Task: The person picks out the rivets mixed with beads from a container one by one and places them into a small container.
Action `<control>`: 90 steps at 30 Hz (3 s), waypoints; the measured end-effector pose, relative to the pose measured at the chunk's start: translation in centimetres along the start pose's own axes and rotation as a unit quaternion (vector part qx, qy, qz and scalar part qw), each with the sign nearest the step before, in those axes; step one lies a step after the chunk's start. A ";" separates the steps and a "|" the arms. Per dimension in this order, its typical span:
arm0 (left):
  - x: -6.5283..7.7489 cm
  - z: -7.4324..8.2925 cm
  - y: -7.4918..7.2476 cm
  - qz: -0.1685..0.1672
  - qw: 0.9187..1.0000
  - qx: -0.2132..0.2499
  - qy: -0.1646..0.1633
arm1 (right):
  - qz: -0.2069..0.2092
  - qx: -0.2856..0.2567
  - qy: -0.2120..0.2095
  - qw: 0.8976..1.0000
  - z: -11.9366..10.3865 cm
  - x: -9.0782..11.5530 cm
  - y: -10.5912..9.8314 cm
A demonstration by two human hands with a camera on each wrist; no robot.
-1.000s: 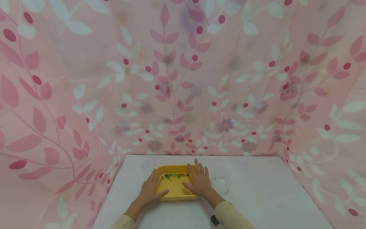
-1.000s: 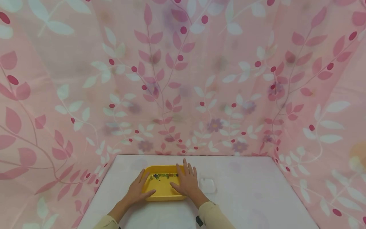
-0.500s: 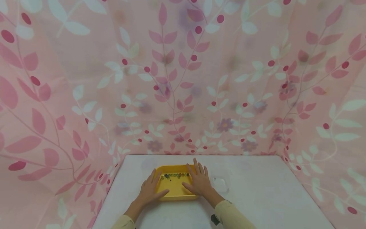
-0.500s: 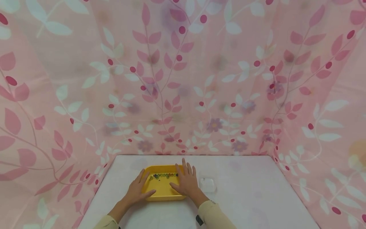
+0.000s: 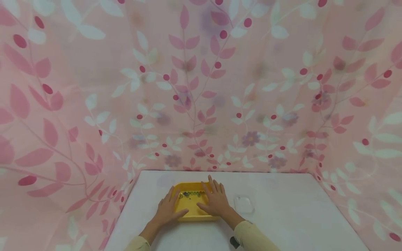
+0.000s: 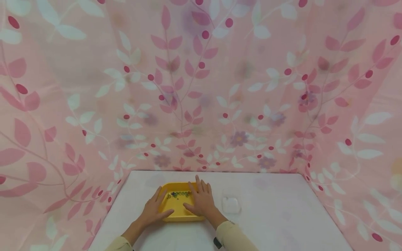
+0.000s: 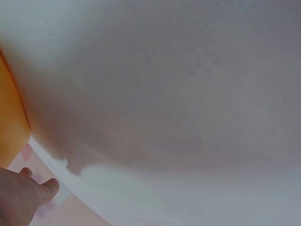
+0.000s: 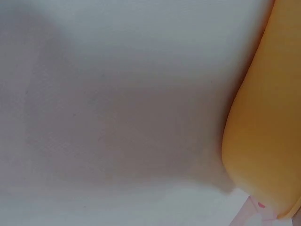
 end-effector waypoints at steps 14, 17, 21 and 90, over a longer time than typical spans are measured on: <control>0.0 0.3 -0.1 -0.003 1.000 -0.001 -0.002 | -0.008 -0.032 -0.039 0.999 -2.5 -1.1 0.5; 0.0 0.3 -0.1 0.005 1.000 -0.006 0.004 | -0.016 -0.038 -0.043 0.998 -2.8 -1.3 0.7; -0.2 0.3 -0.2 0.009 1.000 -0.011 0.009 | -0.011 -0.047 -0.054 0.997 -2.9 -1.5 1.3; -0.1 0.2 -0.1 0.018 1.000 -0.006 0.004 | -0.064 -0.302 0.086 0.947 -2.5 -4.5 6.1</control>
Point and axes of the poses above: each hand's wrist, its own x-axis away from the middle knuckle, its own y-axis out of the palm, z = x × y, the point moved 5 cm from there along -x, towards the middle knuckle, and after that the axes turned 14 degrees about -x, right-handed, at the moved point
